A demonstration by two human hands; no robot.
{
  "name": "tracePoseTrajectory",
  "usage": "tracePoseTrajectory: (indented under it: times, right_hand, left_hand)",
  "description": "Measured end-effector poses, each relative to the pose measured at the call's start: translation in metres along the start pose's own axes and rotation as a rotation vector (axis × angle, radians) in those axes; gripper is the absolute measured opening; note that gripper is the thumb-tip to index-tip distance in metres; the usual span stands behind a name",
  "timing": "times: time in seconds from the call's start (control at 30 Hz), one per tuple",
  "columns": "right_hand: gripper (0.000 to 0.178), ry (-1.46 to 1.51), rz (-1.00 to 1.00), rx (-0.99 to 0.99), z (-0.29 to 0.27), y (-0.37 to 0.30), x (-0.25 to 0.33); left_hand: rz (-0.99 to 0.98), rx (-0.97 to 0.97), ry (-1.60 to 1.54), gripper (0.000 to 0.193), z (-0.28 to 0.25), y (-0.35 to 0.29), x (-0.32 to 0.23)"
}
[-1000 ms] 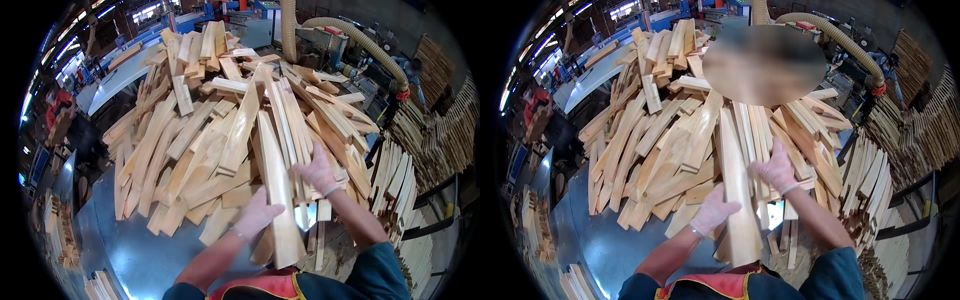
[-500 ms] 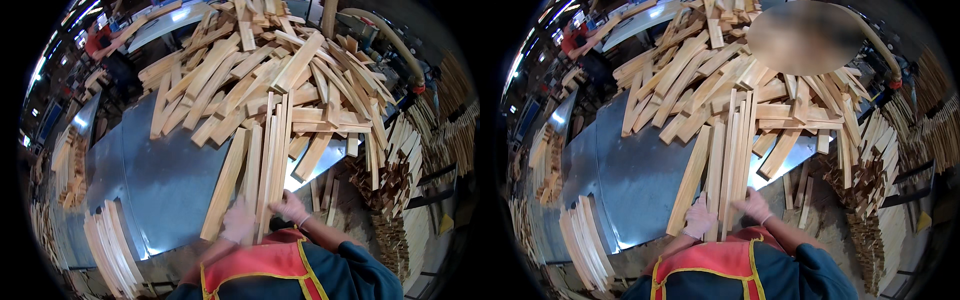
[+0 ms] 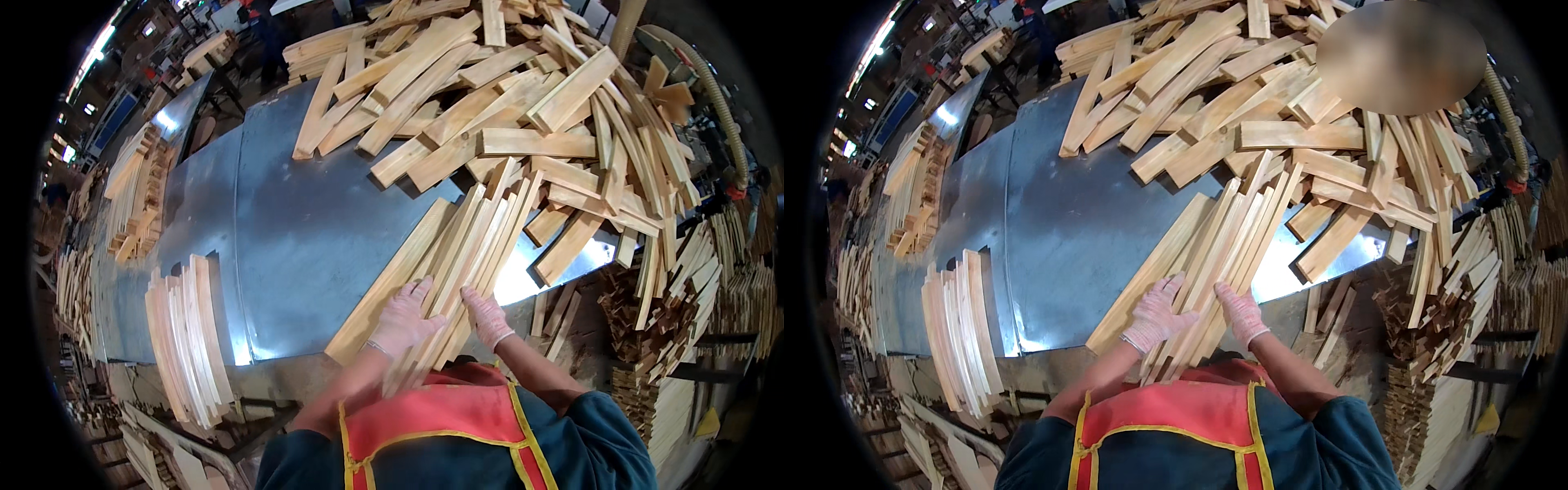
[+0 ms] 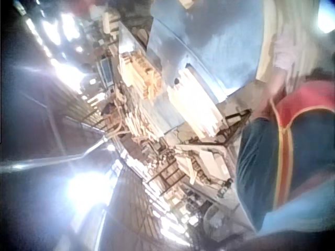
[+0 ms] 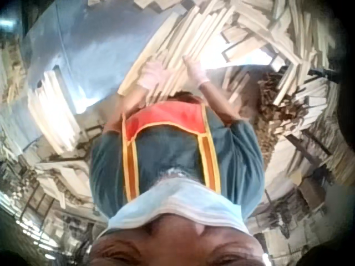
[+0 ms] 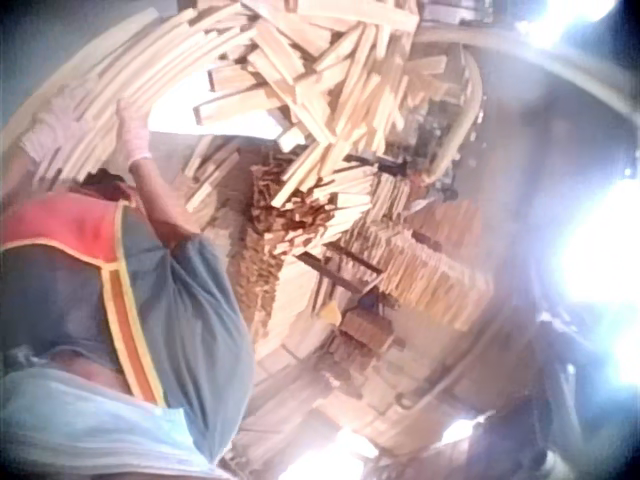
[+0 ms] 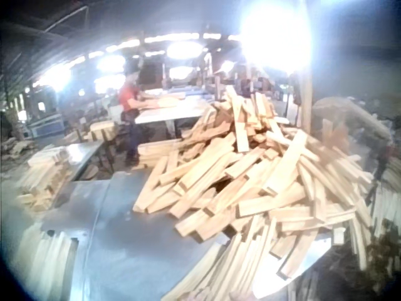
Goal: The person sorts wooden planks on a metal table, picking up pieces from a large pile and arranging them into neat stacks. They handle the planks one by one or in small groups, aligning them and placing them into organized piles on the table.
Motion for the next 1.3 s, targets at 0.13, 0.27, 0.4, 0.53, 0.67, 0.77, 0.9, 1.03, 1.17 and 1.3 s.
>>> tracePoseTrajectory:
  times: [0.13,0.27,0.4,0.53,0.67,0.77,0.9,1.03,1.17,1.3]
  right_hand:
    - [0.076,0.160,0.171,-0.005,0.012,-0.011,0.002]
    - [0.076,0.101,0.163,0.056,0.006,-0.004,-0.006]
    - [0.071,0.313,0.249,0.153,0.007,-0.014,-0.010]
    - [0.065,0.227,0.167,0.233,0.036,-0.053,0.008]
    - [0.070,0.137,0.110,0.352,0.098,-0.057,0.032]
    - [0.061,0.346,0.073,0.508,0.202,-0.081,0.089]
    - [0.042,0.076,-0.083,0.549,0.293,-0.057,0.112]
    - [0.058,0.281,-0.560,0.773,0.421,-0.069,0.169]
    - [0.063,-0.707,-1.199,0.491,0.489,-0.016,0.122]
    - [0.081,-1.154,-0.962,0.704,0.458,-0.028,-0.013]
  left_hand:
    - [0.033,-0.270,-0.015,0.075,-0.012,0.034,0.042]
    - [-0.012,-0.321,0.011,0.065,0.023,0.041,0.040]
    - [-0.146,0.008,-0.557,0.075,0.021,0.033,0.034]
    - [-0.174,-0.012,-0.524,0.078,-0.001,-0.019,0.041]
    - [-0.130,-0.377,-0.565,0.073,-0.048,-0.069,0.064]
    - [-0.022,-0.728,-0.473,0.070,-0.120,-0.114,0.090]
    - [0.196,-1.027,-0.322,0.067,-0.245,-0.147,0.113]
    - [0.545,-1.367,-0.189,0.066,-0.335,-0.187,0.168]
    - [0.438,-1.160,-0.665,0.060,-0.340,-0.167,0.268]
    - [0.184,-0.882,-0.599,0.062,-0.243,-0.133,0.372]
Point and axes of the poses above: each hand's wrist, its own y-axis towards the middle knuckle, its own z-axis out of the palm, x = y × z, the point moved 6 cm from there along y, towards the middle knuckle, and after that the axes turned 5 degrees about -z, right-handed, at the moved point
